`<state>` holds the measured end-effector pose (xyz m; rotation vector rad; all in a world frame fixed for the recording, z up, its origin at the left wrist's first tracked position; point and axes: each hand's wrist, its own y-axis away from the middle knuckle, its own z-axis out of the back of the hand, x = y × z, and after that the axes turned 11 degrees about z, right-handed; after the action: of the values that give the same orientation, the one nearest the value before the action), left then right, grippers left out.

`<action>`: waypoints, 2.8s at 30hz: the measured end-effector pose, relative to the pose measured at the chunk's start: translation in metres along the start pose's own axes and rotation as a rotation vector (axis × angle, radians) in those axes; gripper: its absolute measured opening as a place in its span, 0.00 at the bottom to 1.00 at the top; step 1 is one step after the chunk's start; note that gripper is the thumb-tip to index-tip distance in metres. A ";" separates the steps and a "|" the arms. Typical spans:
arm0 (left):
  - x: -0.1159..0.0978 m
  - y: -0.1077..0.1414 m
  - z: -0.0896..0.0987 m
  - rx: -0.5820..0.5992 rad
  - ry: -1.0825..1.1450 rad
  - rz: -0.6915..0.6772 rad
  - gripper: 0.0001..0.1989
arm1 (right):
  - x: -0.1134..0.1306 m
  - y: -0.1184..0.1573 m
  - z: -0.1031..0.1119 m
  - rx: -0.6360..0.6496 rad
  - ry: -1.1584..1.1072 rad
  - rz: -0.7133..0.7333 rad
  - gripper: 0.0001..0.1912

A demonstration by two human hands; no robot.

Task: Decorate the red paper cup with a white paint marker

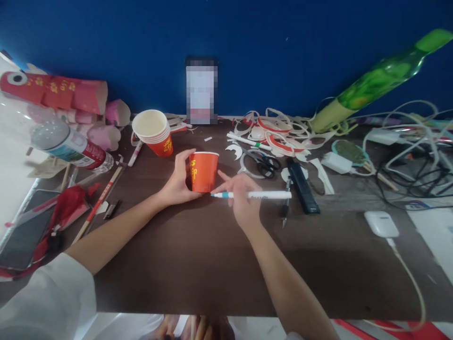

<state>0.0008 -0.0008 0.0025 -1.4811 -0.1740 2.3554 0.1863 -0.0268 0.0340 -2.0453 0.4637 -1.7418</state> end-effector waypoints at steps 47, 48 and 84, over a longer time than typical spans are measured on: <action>-0.003 0.001 -0.001 0.033 0.028 0.131 0.51 | 0.000 0.001 -0.001 -0.039 0.319 0.065 0.19; -0.003 0.001 -0.001 0.031 0.025 0.128 0.51 | 0.000 0.001 0.000 -0.040 0.325 0.065 0.20; -0.003 -0.001 0.002 -0.013 -0.036 -0.026 0.51 | 0.001 -0.005 0.010 0.035 0.046 -0.025 0.15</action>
<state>0.0003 -0.0011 0.0055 -1.4345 -0.2163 2.3655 0.1965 -0.0219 0.0362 -1.9988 0.4205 -1.8016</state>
